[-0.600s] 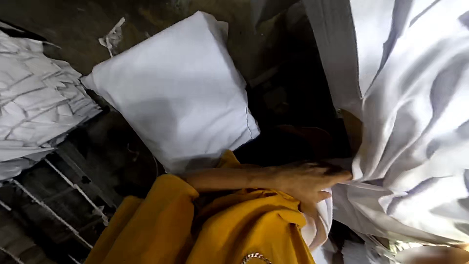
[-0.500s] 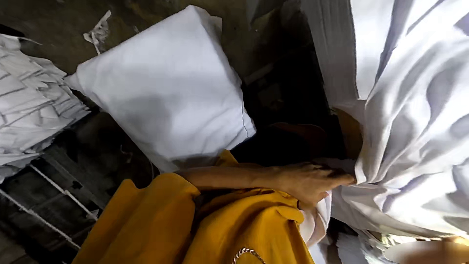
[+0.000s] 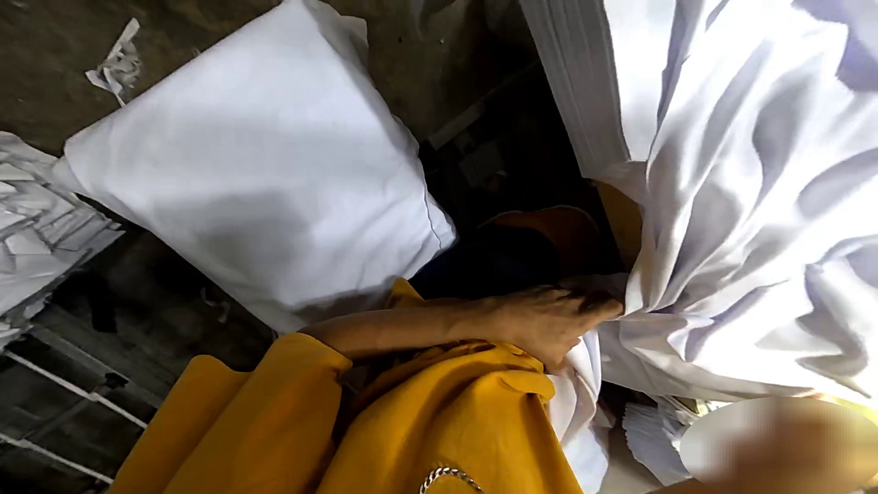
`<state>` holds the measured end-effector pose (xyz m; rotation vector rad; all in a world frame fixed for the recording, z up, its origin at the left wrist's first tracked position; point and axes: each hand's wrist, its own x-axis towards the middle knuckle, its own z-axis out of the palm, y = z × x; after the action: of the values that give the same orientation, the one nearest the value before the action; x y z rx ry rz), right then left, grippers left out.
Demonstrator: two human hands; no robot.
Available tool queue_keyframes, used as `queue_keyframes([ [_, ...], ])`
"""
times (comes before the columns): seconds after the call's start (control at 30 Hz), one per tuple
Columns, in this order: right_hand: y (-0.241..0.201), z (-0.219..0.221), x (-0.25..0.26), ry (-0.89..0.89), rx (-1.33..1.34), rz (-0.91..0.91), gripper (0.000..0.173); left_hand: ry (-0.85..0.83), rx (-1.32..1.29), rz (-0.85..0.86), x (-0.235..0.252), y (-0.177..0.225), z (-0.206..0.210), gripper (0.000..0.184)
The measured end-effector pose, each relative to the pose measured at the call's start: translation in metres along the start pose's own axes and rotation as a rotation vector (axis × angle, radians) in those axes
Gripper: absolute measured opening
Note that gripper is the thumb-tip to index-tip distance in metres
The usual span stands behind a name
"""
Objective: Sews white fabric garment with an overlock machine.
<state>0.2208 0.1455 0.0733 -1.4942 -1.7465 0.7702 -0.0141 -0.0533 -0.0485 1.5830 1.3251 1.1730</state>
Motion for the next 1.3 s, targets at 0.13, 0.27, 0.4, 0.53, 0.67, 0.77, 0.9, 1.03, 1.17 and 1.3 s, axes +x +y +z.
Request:
queue_keyframes([
  [0.13,0.004,0.001,0.001,0.001,0.033,-0.013,0.01,0.012,0.02,-0.025,-0.003,-0.001,0.007,0.069],
  [0.27,0.011,-0.002,0.004,-0.024,0.054,-0.035,0.011,0.031,0.013,-0.065,-0.007,0.001,0.008,0.06],
  [0.4,0.012,-0.001,0.005,-0.021,0.088,-0.035,0.011,0.084,-0.06,-0.134,-0.006,0.003,0.004,0.045],
  [0.53,0.023,-0.006,0.004,-0.012,0.159,-0.051,0.007,0.155,-0.129,-0.209,-0.011,0.008,-0.004,0.042],
  [0.67,0.027,-0.009,0.0,-0.019,0.162,-0.059,0.005,0.228,-0.17,-0.279,-0.016,0.005,-0.002,0.043],
  [0.77,0.024,-0.011,-0.001,-0.033,0.135,-0.074,0.006,0.329,-0.197,-0.319,-0.022,0.004,0.005,0.045],
  [0.9,0.025,-0.014,0.0,-0.045,0.159,-0.177,0.006,0.594,-0.327,-0.182,-0.03,-0.002,0.006,0.051],
  [1.03,0.027,-0.018,-0.006,0.007,0.184,-0.142,0.015,0.754,-0.379,-0.16,-0.038,0.002,-0.027,0.053],
  [1.17,0.035,-0.015,-0.01,0.048,0.264,-0.123,0.016,0.773,-0.357,-0.213,-0.04,0.008,-0.06,0.034],
  [1.3,0.039,-0.012,-0.015,0.052,0.309,-0.119,0.017,0.692,-0.355,-0.235,-0.037,0.008,-0.07,0.028],
])
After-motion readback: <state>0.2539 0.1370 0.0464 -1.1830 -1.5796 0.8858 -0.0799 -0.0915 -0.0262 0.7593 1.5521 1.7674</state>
